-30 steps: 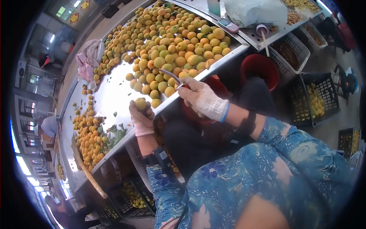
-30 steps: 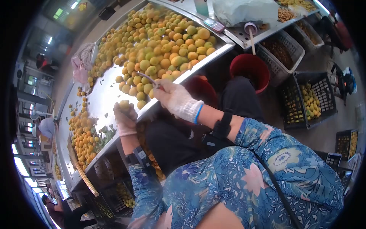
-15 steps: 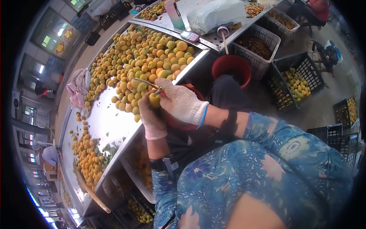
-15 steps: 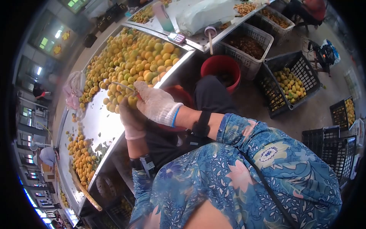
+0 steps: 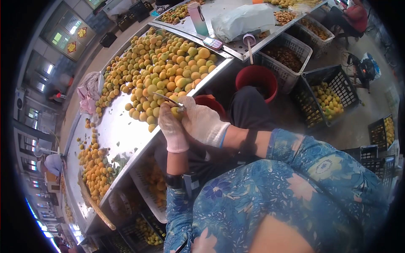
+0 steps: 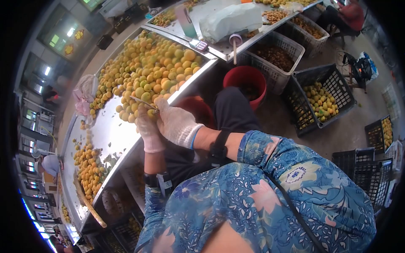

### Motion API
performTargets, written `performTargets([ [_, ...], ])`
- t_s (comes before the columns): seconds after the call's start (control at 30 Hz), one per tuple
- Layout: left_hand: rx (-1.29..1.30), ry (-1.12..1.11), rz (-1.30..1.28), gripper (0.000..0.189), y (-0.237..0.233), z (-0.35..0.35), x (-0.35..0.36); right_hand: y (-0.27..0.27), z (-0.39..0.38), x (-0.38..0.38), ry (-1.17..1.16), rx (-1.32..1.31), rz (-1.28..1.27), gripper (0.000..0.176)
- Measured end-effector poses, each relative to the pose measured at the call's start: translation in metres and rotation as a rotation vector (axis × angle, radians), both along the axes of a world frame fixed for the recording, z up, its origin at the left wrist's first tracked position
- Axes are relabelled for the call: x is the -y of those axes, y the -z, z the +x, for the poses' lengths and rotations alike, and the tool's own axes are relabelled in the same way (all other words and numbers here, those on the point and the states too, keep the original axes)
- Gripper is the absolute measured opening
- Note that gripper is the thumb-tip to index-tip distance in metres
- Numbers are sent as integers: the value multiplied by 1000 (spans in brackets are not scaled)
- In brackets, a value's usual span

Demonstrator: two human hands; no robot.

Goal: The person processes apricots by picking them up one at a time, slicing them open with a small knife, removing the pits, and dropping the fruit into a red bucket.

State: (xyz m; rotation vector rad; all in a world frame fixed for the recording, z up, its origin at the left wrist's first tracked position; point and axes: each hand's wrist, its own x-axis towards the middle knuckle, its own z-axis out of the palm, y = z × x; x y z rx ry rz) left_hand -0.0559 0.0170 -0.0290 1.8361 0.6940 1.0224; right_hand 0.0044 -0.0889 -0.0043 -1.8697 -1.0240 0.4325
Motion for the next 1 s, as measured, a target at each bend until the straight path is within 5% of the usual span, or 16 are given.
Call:
performTargets([
  [0.13,-57,38,7,46,2,-4,-10,-10,-1,4,2,-44,-120,43],
  [0.3,-179,59,333,46,20,-9,-27,6,1,0,-23,-97,-34,41],
  [0.37,-175,111,182,45,17,-12,-34,-1,6,1,-171,-489,-86,40],
  [0.43,109,279,-439,43,16,-11,-34,-28,11,14,-204,-663,-156,29],
  [0.47,106,279,-439,43,16,-13,-32,-30,14,15,-248,-844,-201,21],
  [0.53,-55,213,145,45,15,-21,-26,-28,31,21,-468,-1229,-195,11],
  [0.57,-132,175,436,46,14,-21,-25,-26,33,24,-469,-1222,-189,11],
  [0.6,200,324,-292,53,17,-11,-29,-24,33,26,-442,-1260,-148,8],
  [0.63,205,330,-286,53,17,-7,-31,-24,32,28,-414,-1297,-107,7],
  [0.7,560,732,-797,45,-7,0,-18,-34,23,35,-320,-968,-76,26],
  [0.73,531,267,-868,52,-23,12,4,-14,18,22,-201,-631,52,42],
  [0.77,536,277,-865,52,-24,15,4,-15,10,16,-76,-295,174,59],
  [0.9,462,476,-703,58,-24,24,-2,-18,19,25,-72,-164,-22,65],
  [1.0,471,250,-800,55,-36,30,17,-14,20,26,-62,-113,-38,66],
])
